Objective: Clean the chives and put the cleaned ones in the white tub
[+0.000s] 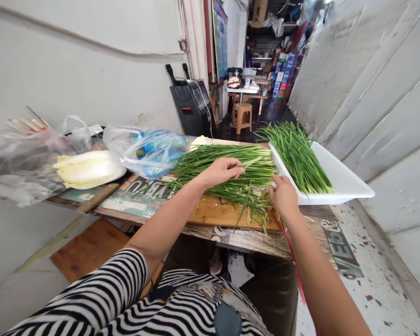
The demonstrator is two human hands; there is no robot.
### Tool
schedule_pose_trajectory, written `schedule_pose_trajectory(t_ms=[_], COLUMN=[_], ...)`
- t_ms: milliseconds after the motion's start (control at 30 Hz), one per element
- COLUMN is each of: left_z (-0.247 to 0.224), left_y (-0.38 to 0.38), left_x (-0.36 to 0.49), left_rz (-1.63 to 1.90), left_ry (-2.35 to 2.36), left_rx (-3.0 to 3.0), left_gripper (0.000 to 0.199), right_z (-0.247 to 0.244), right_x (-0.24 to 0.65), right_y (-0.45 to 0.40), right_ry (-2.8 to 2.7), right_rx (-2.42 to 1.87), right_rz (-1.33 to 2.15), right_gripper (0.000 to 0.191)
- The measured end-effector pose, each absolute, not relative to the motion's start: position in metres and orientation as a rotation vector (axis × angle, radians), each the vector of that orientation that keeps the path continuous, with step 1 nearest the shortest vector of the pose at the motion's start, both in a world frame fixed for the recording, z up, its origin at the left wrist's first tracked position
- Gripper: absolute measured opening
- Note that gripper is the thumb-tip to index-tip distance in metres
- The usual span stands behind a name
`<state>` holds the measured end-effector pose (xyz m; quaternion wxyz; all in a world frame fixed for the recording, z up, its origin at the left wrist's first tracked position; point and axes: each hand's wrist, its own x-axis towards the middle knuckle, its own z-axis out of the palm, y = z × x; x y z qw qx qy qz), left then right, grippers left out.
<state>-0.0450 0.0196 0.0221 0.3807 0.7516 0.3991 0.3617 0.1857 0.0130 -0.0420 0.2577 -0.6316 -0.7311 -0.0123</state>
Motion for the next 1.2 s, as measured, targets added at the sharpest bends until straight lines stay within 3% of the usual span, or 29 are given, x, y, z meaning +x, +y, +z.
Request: schedule_pose_trajectory(t_ms=[233,667,967,1067,1200], left_z=[0.032,0.026,0.059,0.061,0.043], left_y=[0.016,0.021,-0.003,-0.003,0.01], left_x=[-0.053,-0.064,-0.071,-0.065,-0.059], left_rz=[1.181,1.258,1.326,1.188,0.882], left_ry=[1.138,1.349,1.617,1.62,1.463], left_rx=[2.1,2.041,2.363,2.479,2.537], left_gripper=[0.032,0.028,0.023,0.023,0.025], right_z=[-0.025,-0.027,-0.022,-0.015,-0.008], right_x=[0.145,0.145,0.152,0.15,0.143], right_y=[0.049,0.06,0.064,0.057,0.033], right_ry=[-2.279,-2.48,-2.638,-2.653,-2.426], right_rx=[-2.166,-1.956,-1.751,-1.591,-1.338], right_rz=[-0.296,-0.483,-0.554,-0.447,0.08], right_gripper=[0.034,0.033,0.029,0.023,0.018])
